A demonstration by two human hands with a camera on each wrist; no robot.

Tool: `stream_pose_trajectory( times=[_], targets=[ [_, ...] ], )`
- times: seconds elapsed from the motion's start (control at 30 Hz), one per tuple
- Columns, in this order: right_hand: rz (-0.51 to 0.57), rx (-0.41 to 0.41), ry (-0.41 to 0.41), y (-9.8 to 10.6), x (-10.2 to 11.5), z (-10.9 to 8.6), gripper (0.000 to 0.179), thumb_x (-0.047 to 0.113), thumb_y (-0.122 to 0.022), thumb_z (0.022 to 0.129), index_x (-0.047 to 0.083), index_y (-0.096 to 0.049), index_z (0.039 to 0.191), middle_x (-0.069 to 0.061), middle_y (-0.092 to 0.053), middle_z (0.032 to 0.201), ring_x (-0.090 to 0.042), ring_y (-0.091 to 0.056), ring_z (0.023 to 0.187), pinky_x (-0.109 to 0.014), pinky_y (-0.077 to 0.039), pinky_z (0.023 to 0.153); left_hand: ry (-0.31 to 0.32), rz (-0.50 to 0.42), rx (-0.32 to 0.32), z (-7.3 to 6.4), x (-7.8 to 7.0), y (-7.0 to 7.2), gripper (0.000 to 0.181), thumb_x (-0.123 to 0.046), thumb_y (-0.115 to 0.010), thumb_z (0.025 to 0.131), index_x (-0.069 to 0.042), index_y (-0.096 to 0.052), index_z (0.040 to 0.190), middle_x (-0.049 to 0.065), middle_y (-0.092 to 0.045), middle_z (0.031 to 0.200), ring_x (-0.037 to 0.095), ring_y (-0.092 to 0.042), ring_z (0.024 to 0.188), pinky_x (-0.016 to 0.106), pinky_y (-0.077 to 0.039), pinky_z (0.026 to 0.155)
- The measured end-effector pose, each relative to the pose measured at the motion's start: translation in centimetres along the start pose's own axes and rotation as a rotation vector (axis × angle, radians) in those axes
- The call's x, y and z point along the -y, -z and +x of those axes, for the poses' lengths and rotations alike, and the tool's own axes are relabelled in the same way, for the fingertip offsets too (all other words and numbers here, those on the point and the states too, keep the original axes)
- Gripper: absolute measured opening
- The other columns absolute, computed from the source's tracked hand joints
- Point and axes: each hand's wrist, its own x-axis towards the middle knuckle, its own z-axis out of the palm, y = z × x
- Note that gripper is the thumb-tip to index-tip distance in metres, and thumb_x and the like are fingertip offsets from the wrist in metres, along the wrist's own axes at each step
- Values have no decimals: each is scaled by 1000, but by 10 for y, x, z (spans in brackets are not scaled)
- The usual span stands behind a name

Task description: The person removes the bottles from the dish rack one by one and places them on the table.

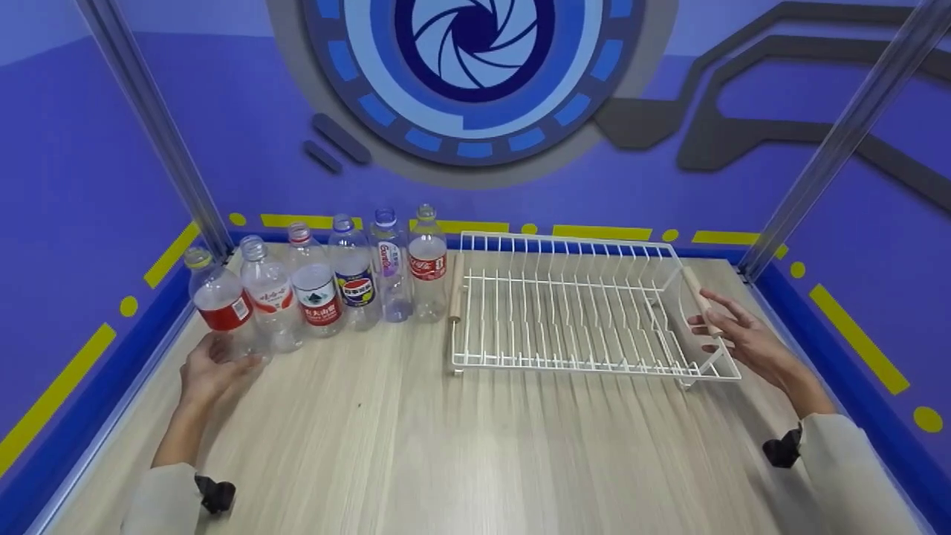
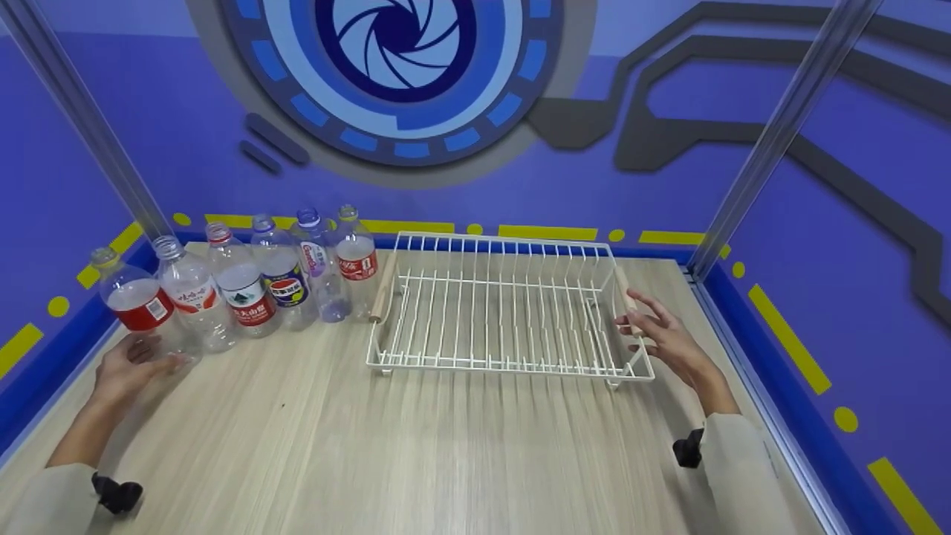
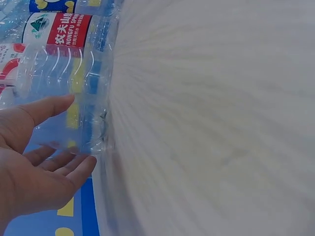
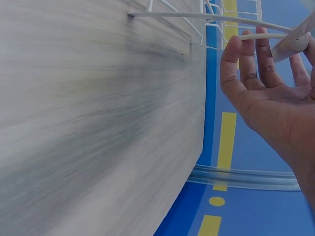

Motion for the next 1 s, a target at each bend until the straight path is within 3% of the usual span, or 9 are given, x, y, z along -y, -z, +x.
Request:
stream_pose_trajectory(
  times=[0.2, 0.43, 0.57, 0.73, 0.87, 1.0],
  targets=[
    [-16, 6, 10, 1, 0, 0, 53, 22, -37, 113, 21, -22, 163, 4, -69, 124, -6, -67, 112, -27, -58, 93, 16, 31, 39, -6, -4, 12, 97, -27, -71, 96, -5, -6, 164, 25, -14, 169, 48, -19, 154, 61, -26, 122],
    [-152, -12, 30, 3, 5, 2, 53, 23, -37, 112, 16, -22, 163, 6, -70, 125, -5, -67, 112, -26, -58, 91, -2, 124, 196, -18, -12, 25, 98, -41, -60, 101, -3, 8, 162, 29, -2, 168, 52, -8, 155, 67, -22, 121],
    [-256, -29, 38, 5, 7, 0, 53, 25, -39, 112, 15, -24, 162, 8, -70, 123, -4, -67, 110, -24, -58, 89, -17, 168, 283, -29, -19, 27, 100, -50, -55, 102, 3, 7, 161, 33, -7, 167, 54, -13, 153, 66, -24, 120],
    [-348, -41, 8, 7, 11, -7, 55, 28, -43, 111, 16, -25, 162, 11, -70, 123, -4, -67, 111, -23, -56, 88, -61, 187, 420, -45, -34, 21, 94, -52, -51, 104, 8, -6, 160, 35, -21, 163, 53, -26, 150, 63, -31, 119],
    [-406, -46, 2, 8, 18, -12, 56, 27, -46, 110, 11, -27, 161, 12, -69, 122, 1, -65, 108, -20, -56, 85, -138, 214, 456, -59, -51, 9, 89, -52, -52, 103, 5, -14, 161, 32, -28, 163, 51, -31, 148, 63, -37, 115],
    [-492, -69, 26, 6, 24, -15, 61, 24, -48, 110, 3, -23, 160, -13, -63, 135, 6, -63, 105, -15, -54, 87, -312, 225, 417, -74, -68, -7, 83, -44, -58, 103, -2, -18, 162, 29, -35, 161, 50, -38, 146, 60, -44, 111]
  ],
)
